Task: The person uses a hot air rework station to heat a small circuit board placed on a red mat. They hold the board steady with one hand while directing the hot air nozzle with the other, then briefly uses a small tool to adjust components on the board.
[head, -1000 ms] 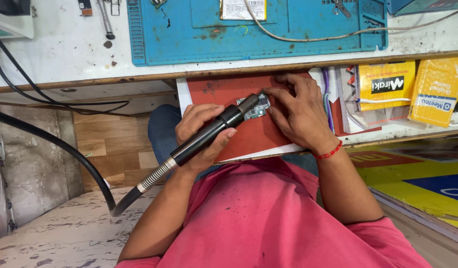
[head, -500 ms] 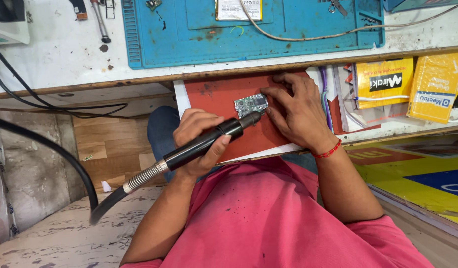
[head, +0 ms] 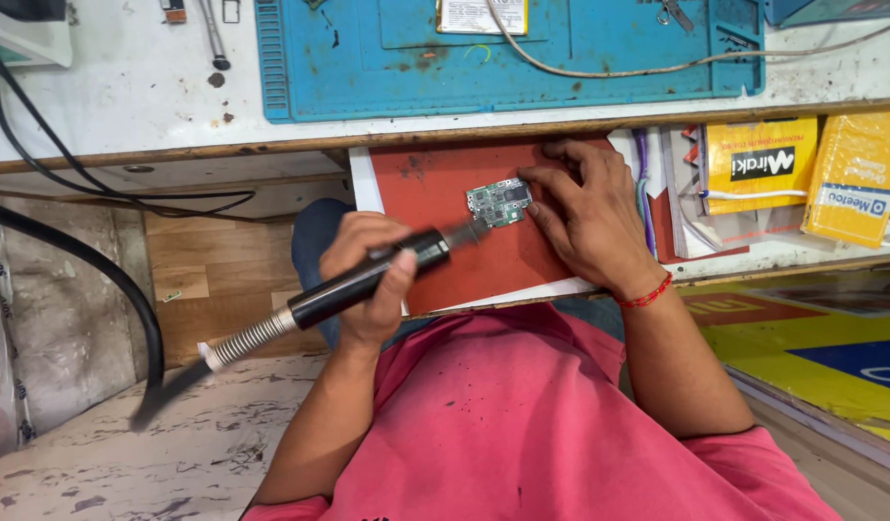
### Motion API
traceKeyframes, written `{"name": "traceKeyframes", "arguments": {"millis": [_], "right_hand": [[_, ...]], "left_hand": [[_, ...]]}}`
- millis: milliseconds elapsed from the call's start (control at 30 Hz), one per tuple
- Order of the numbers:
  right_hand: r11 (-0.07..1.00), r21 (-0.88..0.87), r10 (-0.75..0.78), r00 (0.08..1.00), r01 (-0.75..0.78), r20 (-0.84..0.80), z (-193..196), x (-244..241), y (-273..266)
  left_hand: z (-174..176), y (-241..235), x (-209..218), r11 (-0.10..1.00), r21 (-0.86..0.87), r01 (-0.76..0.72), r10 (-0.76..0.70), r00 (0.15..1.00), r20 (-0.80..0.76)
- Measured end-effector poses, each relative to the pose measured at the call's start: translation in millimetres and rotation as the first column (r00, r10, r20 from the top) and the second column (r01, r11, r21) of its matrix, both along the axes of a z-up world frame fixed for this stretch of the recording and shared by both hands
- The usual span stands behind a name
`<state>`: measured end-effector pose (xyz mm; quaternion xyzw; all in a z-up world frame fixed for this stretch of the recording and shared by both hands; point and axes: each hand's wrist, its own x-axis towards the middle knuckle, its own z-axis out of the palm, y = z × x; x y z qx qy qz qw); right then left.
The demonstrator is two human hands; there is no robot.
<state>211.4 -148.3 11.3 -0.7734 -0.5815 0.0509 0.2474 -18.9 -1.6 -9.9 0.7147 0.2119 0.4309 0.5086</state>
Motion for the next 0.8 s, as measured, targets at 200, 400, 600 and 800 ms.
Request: {"name": "traceKeyframes", "arguments": {"millis": [200,400,600,800], "right_hand": [[1.000,0.016,0.011,1.000,-0.011,0.016,-0.2,-0.1,0.3],[1.000,0.008,0.012,1.000,-0.012,0.000,-1.4,1.6,-1.2],[0.998,0.038,0.040,0.999,-0.040,0.015,-3.0,3.0,-2.9],[1.000,0.011,0.019,1.000,-0.019,-0.016,-2.8,1.0,-3.4]], "left_hand": [[4.3,1.4,-1.3,0.999,0.028,-0.029,0.030,0.998,-0.050],[8.5,4.7,-13.9,0.986,-0.166,0.009,-0.011,1.000,-0.008],[5.0,3.7,-20.3,0.992,0.084,0.089,-0.084,0.994,-0.067],[6.3,8.3,-14.9,0.967,0.197,0.163,-0.167,0.986,0.006]]}}
